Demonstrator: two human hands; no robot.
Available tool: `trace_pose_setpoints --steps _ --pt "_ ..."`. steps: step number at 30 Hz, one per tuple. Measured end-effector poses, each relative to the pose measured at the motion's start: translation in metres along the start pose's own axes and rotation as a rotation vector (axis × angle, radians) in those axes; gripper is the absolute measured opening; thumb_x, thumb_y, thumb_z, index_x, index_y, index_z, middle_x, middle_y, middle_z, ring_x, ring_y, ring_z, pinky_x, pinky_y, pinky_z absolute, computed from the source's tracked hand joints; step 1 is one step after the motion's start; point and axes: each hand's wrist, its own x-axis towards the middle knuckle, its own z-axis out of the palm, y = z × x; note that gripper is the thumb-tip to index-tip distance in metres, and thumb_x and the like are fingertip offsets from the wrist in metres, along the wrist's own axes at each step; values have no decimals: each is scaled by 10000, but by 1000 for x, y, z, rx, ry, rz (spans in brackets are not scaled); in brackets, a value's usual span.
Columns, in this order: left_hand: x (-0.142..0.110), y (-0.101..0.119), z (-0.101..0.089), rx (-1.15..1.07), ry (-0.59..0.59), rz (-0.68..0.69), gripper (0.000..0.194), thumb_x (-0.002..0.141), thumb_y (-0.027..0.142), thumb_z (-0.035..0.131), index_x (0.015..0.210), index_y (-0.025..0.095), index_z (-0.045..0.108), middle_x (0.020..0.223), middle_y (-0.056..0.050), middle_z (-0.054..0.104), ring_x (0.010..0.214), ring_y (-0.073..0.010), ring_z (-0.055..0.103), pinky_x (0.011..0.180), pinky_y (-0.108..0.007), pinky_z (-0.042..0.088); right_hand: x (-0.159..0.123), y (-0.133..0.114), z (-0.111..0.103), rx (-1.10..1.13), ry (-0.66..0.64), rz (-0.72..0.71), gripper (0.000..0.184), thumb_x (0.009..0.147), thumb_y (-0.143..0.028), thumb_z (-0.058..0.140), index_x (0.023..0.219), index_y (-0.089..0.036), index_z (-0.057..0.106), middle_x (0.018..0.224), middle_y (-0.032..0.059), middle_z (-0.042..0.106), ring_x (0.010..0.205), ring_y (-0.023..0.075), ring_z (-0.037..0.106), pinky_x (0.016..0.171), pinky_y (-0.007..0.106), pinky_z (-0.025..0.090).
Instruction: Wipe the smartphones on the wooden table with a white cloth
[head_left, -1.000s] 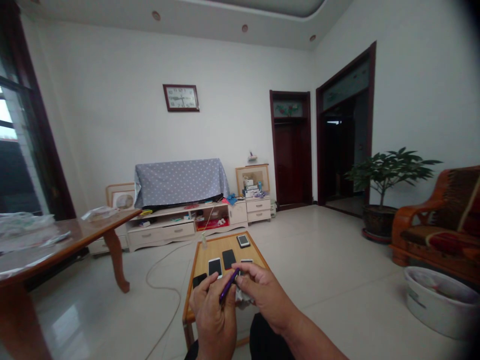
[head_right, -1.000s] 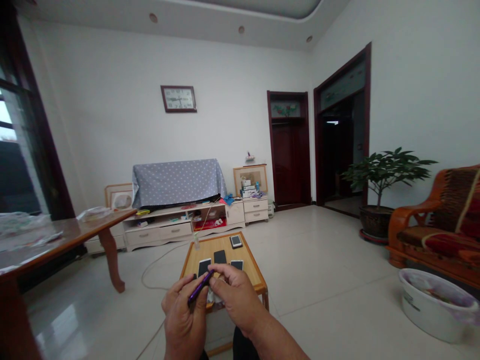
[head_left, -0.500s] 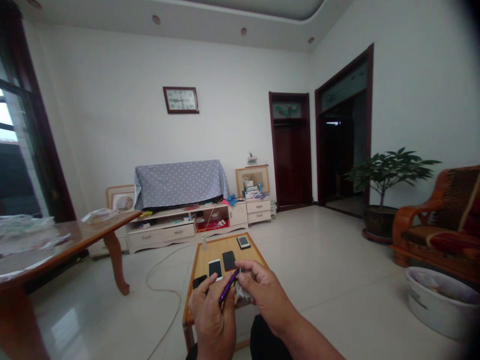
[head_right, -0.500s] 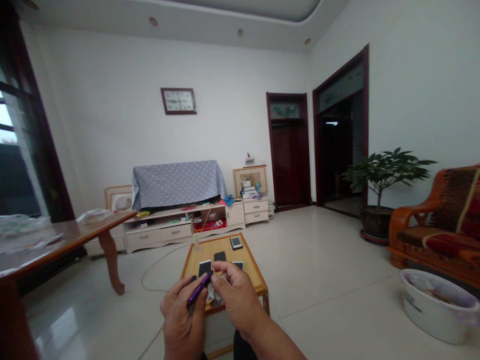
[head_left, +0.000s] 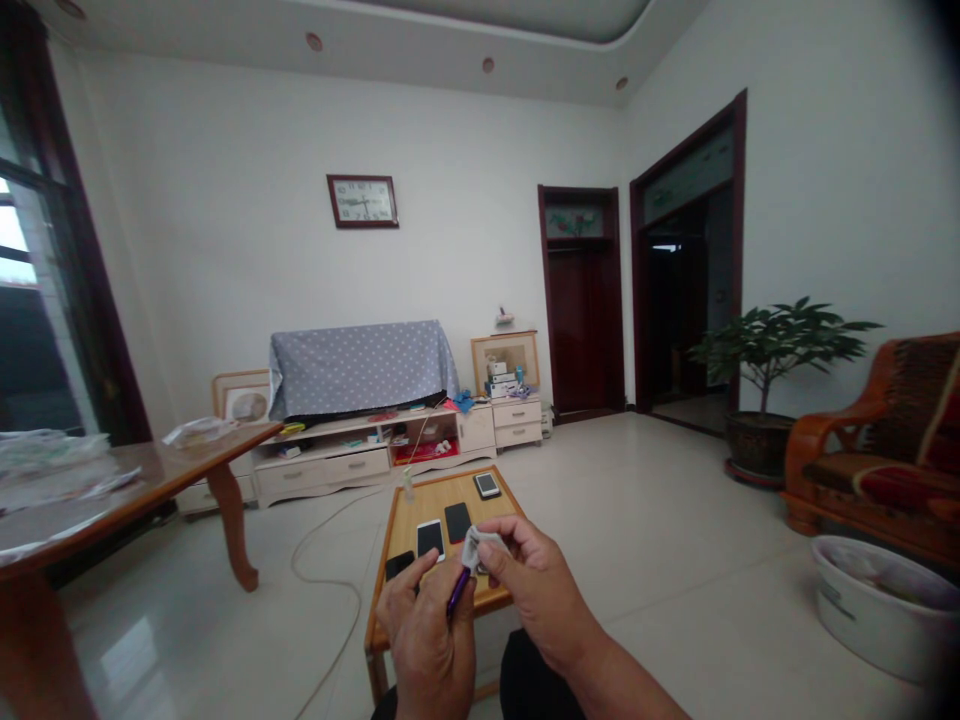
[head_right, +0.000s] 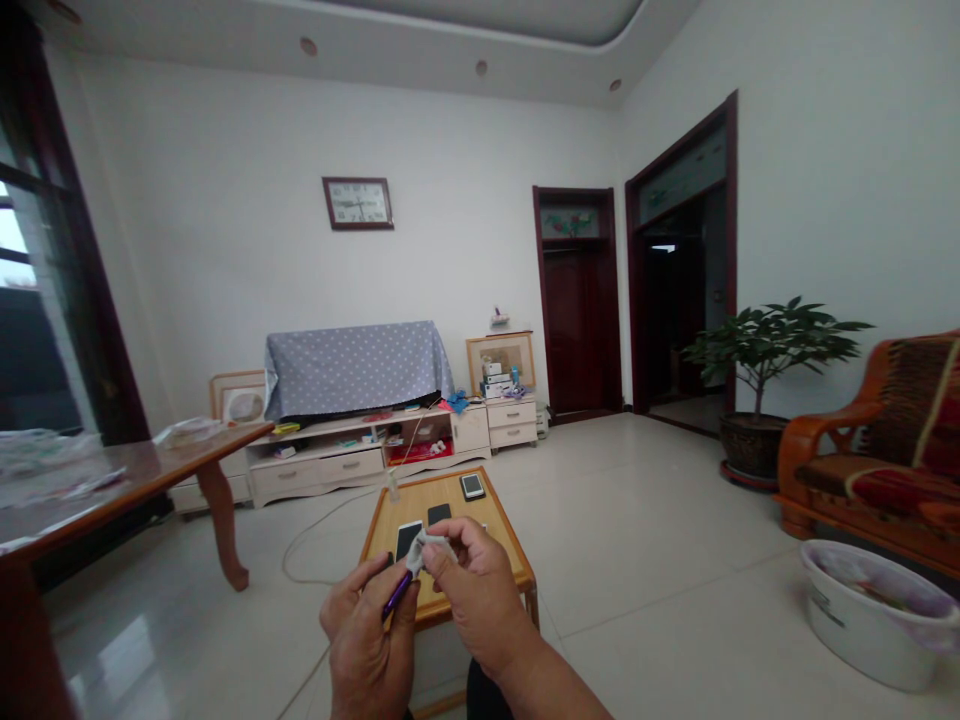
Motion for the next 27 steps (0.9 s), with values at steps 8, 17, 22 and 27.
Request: trace_pose_setpoints --steps 8,17,22,27 --pt "-2 -5 0 52 -58 69 267 907 205 606 1166 244 657 1088 -87 692 1130 -263 566 974 -446 384 -15 -5 14 -362 -2 -122 108 841 -283 700 823 -180 676 790 0 626 705 143 539 654 253 420" --pt "-2 -4 3 88 -32 39 247 898 252 646 1143 248 679 1104 -92 692 1094 -255 590 971 -440 384 -3 -2 8 -384 68 -55 161 868 -322 646 802 -175 638 703 -24 578 649 133 502 594 237 387" --pt "-4 -7 1 38 -38 58 240 898 211 581 1109 247 690 1060 -80 710 1114 -259 592 954 -430 397 -14 -5 19 -442 19 -110 89 832 -260 670 786 -184 659 768 -14 622 699 135 539 634 233 410" --pt "-3 -6 2 61 -28 -4 261 897 285 655 1155 259 689 1120 -94 688 1112 -256 592 976 -443 392 1 1 8 -383 72 -63 168 874 -332 638 812 -177 648 689 -23 596 632 135 514 594 241 406"
